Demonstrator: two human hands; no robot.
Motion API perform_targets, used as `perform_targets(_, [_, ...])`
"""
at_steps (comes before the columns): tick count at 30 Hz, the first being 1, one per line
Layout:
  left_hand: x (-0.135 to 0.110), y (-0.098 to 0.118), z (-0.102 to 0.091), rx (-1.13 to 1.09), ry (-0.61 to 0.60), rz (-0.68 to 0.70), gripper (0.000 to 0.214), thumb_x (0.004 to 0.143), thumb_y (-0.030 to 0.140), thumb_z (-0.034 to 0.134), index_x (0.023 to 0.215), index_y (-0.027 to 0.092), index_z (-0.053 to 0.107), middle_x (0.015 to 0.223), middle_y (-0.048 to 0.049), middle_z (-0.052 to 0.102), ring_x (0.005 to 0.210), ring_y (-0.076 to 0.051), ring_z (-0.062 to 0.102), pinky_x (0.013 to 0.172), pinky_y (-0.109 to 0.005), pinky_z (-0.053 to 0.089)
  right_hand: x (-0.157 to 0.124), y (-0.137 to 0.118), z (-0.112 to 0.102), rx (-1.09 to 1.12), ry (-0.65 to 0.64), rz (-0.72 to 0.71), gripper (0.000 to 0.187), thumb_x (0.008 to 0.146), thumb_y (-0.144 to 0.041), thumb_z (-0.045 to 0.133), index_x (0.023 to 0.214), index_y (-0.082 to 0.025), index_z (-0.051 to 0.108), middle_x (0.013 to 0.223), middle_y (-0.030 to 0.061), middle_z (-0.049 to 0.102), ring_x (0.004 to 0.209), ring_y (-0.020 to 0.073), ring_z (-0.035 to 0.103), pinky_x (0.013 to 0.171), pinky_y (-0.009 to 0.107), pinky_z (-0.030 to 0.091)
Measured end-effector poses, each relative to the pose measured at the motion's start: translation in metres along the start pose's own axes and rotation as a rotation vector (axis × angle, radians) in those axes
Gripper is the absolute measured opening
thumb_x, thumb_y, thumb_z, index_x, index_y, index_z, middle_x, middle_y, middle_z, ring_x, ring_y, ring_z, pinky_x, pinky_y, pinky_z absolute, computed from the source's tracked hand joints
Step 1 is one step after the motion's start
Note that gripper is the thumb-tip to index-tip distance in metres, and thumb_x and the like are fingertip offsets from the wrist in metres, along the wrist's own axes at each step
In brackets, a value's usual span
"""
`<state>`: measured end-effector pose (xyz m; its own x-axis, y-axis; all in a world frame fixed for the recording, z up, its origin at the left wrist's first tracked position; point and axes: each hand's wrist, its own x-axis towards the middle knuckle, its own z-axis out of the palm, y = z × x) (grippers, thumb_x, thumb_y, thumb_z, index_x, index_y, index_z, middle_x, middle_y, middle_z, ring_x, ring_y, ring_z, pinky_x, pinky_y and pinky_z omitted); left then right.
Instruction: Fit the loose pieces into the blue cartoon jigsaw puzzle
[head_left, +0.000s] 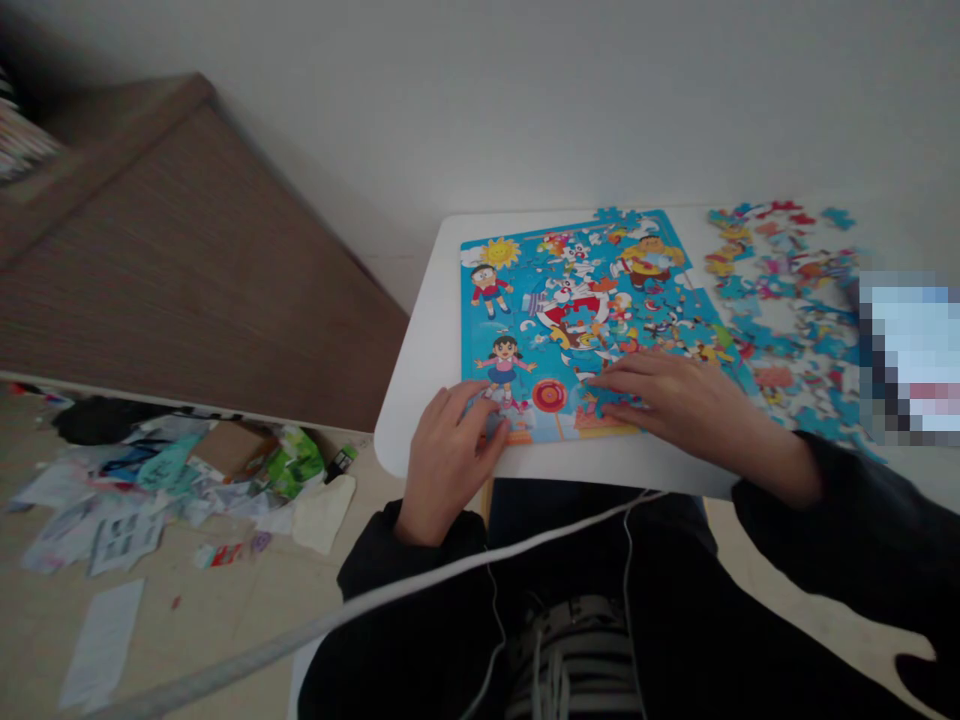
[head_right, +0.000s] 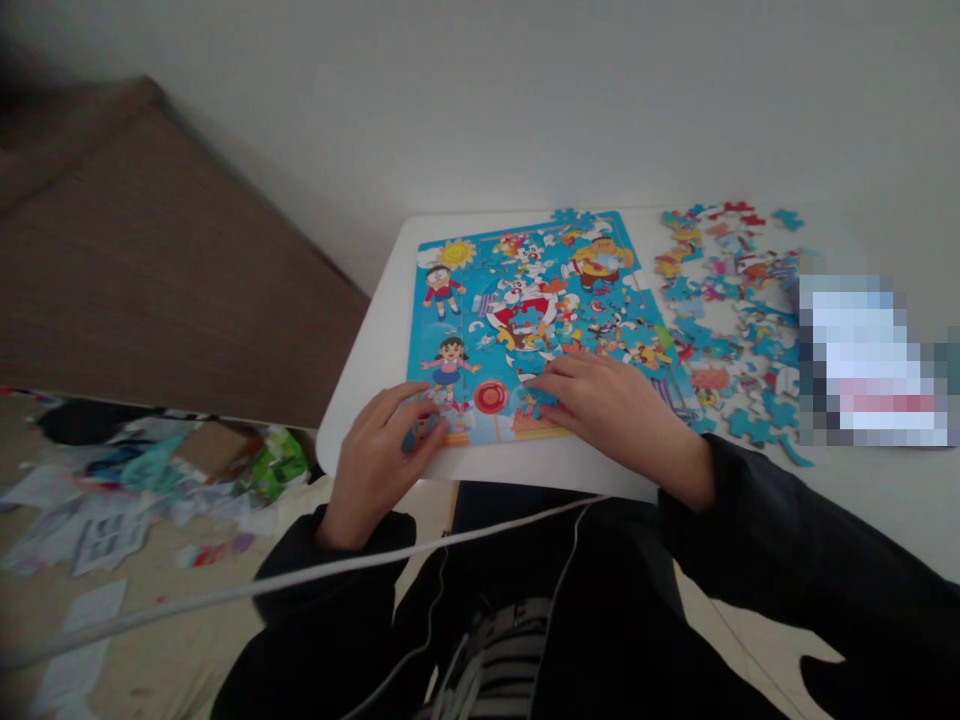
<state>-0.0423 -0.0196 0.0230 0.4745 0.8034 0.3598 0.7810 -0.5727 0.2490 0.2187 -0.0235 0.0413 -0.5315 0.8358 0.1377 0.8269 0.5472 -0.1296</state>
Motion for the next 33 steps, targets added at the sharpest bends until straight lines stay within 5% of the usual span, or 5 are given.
perform_targets(6, [0.013, 0.001, 0.002, -0.057, -0.001, 0.05, 0.012, 0.083, 0.021, 0.054, 0.094, 0.017, 0.057, 0.106, -0.0078, 0.062, 0.103, -0.023, 0.056, 0.09, -0.043, 0.047, 0.021, 0.009, -0.005, 0.169, -0.086, 0.072, 0.023, 0.08, -0.033, 0.057, 0.099, -0.023, 0.065, 0.091, 0.0037, 0.067, 0.081, 0.0193, 0.063, 0.064, 0.029, 0.047])
perform_targets(14, [0.021, 0.0, 0.012, -0.126, 0.005, 0.032, 0.016, 0.086, 0.022, 0.051, 0.099, 0.016, 0.057, 0.105, -0.008, 0.063, 0.1, -0.021, 0.056, 0.086, -0.039, 0.049, 0.078, 0.027, 0.005, 0.86, -0.234, 0.249, 0.022, 0.073, -0.034, 0.061, 0.088, -0.019, 0.067, 0.064, -0.0009, 0.065, 0.055, 0.0111, 0.06, 0.049, 0.023, 0.046])
perform_targets(26, [0.017, -0.004, 0.019, -0.169, 0.013, 0.034, 0.023, 0.087, 0.021, 0.05, 0.108, 0.015, 0.056, 0.109, -0.0097, 0.061, 0.102, -0.022, 0.054, 0.087, -0.042, 0.047, 0.105, 0.018, 0.01, 0.737, -0.234, 0.258, 0.017, 0.07, -0.031, 0.064, 0.079, -0.018, 0.068, 0.06, -0.0002, 0.065, 0.053, 0.0116, 0.06, 0.046, 0.022, 0.044])
perform_targets(33, [0.017, -0.004, 0.019, -0.16, 0.0, 0.033, 0.024, 0.087, 0.022, 0.05, 0.109, 0.015, 0.056, 0.109, -0.0098, 0.06, 0.102, -0.022, 0.054, 0.086, -0.041, 0.047, 0.1, 0.015, 0.011, 0.93, -0.212, 0.34, 0.016, 0.07, -0.032, 0.063, 0.078, -0.018, 0.058, 0.058, -0.0012, 0.063, 0.049, 0.0112, 0.058, 0.047, 0.024, 0.047])
